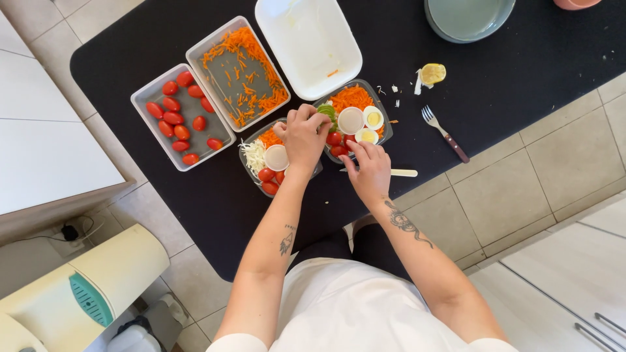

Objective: The person arranges cherry tomatoes, shredded carrots, sliced boiled eggs, and avocado into two meal prep containers on a table. They then retrieve a bowl of cashews from the refrigerator, wash their hands, and use a spoon to add the cashews to the containers.

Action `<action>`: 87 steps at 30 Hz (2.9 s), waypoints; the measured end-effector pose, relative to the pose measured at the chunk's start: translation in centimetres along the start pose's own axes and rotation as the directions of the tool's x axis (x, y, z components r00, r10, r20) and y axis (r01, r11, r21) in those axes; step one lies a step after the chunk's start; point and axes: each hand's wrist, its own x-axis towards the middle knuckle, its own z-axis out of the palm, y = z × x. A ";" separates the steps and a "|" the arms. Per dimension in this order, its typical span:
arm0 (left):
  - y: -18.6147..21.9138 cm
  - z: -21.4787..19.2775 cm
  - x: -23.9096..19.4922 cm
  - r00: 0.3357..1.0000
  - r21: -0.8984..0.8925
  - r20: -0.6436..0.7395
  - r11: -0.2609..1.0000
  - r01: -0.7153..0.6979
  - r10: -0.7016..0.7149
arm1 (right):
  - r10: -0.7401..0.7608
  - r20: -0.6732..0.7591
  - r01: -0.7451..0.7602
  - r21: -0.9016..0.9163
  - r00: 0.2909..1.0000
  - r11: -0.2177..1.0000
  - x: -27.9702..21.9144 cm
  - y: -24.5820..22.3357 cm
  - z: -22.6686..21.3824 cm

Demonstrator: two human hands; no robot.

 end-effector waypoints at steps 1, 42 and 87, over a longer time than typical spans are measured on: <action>0.1 -0.4 0.1 1.000 0.001 -0.001 1.000 -0.001 0.001 | 0.000 -0.001 0.000 0.001 1.000 1.000 0.0 0.0 -0.1; 1.9 -0.9 -6.7 0.993 -0.951 0.041 0.302 0.073 -0.109 | -0.338 0.110 0.322 0.141 0.935 0.936 0.9 -0.8 -0.9; 40.1 6.2 -25.4 -0.176 -0.718 0.642 0.503 -0.481 0.747 | 0.996 0.086 -0.229 0.969 -0.032 -0.091 -38.4 5.1 -41.3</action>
